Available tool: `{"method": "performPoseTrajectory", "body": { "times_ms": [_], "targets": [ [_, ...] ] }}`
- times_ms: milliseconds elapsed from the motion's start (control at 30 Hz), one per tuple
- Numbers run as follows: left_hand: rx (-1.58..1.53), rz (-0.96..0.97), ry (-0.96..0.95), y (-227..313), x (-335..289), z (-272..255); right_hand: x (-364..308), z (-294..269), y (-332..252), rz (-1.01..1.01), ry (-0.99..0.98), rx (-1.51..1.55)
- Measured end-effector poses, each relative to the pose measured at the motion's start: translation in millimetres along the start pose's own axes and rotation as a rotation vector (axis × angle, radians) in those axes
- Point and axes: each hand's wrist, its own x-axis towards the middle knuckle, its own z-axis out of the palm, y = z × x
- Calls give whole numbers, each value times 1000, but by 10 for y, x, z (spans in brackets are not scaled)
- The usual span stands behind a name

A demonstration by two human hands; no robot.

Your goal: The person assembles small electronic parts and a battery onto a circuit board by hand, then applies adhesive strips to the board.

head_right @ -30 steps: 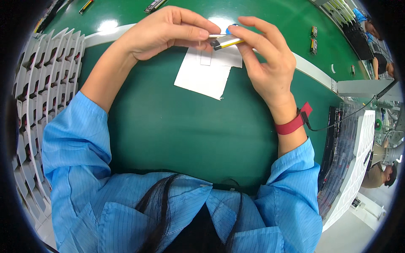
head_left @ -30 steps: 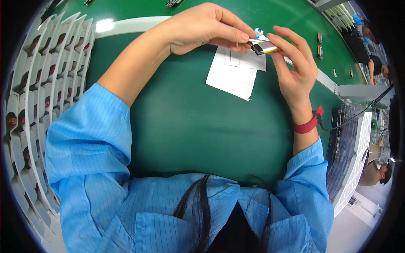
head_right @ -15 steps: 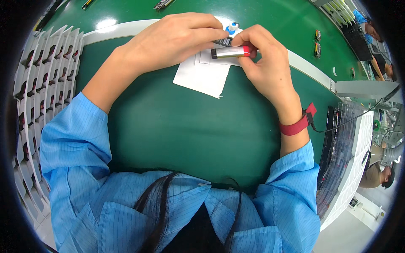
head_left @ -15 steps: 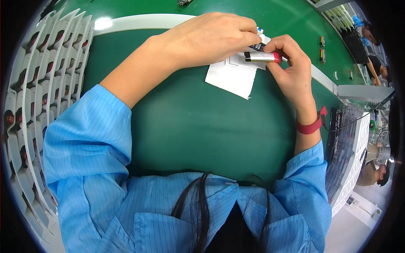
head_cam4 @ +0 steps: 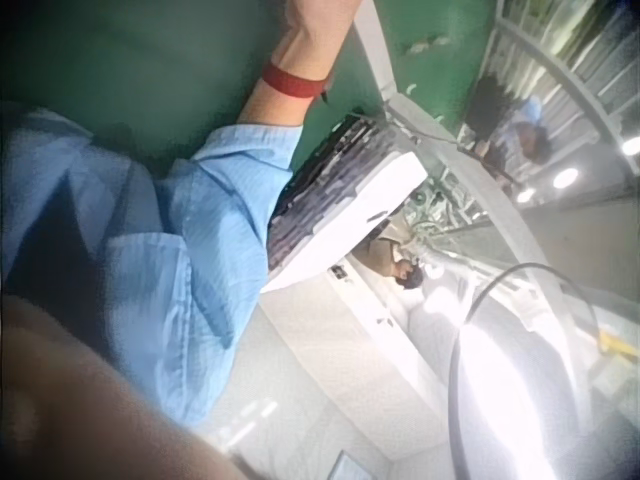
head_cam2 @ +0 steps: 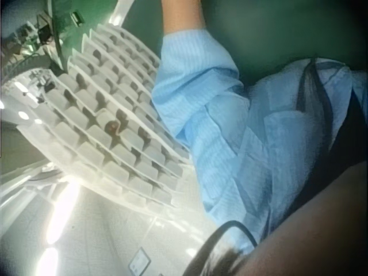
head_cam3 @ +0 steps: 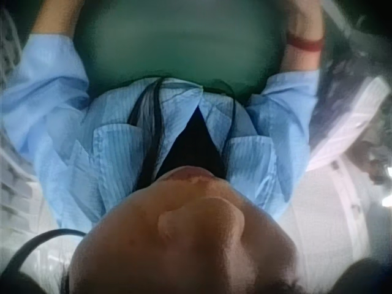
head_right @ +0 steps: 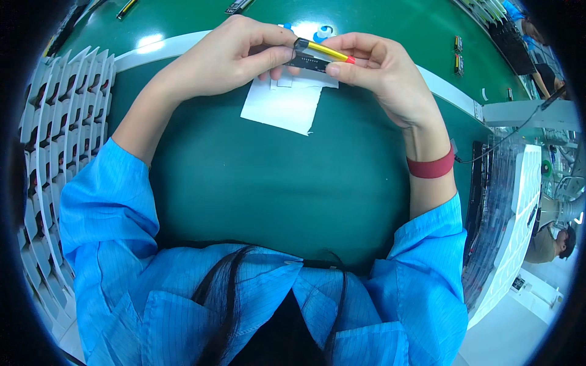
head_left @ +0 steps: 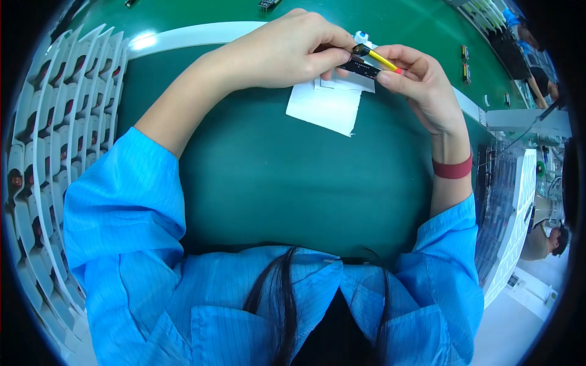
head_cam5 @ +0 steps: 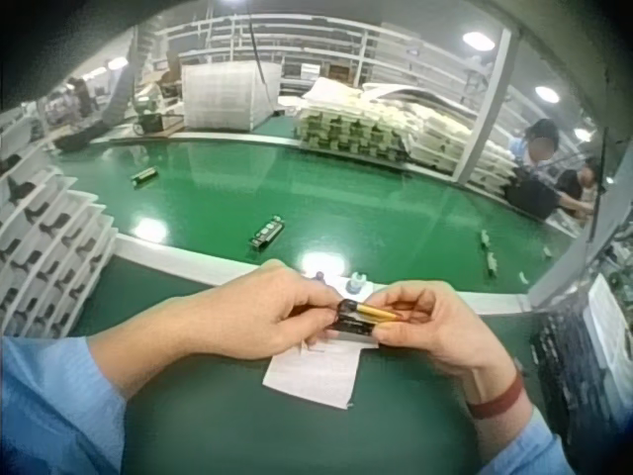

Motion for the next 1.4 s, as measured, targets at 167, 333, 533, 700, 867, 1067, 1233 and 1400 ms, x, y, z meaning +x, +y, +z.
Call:
{"method": "performPoseTrajectory", "body": {
  "times_ms": [167, 333, 533, 700, 867, 1067, 1233, 1400],
  "targets": [
    [-16, -166, 45, 29, 8, 51, -10, 94, -9, -92, 125, -338],
    [261, -27, 103, 10, 15, 58, -3, 185, 39, -400, 278, -712],
    [87, -76, 94, -49, 48, 15, -11, 214, 5, -563, 318, -851],
    [-870, -294, 135, -282, 48, -156, 54, 231, 63, -875, 238, -1101],
    [-1104, -339, -30, -393, -8, -305, 9, 216, 79, -311, 8, -191],
    [-1319, -237, 209, -470, 5, -507, 245, 390, 214, -209, 309, -514],
    [-939, -377, -161, -462, -205, -746, 239, 643, 51, -306, 240, -990],
    [-613, -378, -332, -302, -123, -480, 493, 359, 5, 108, 81, -683]
  ]
}}
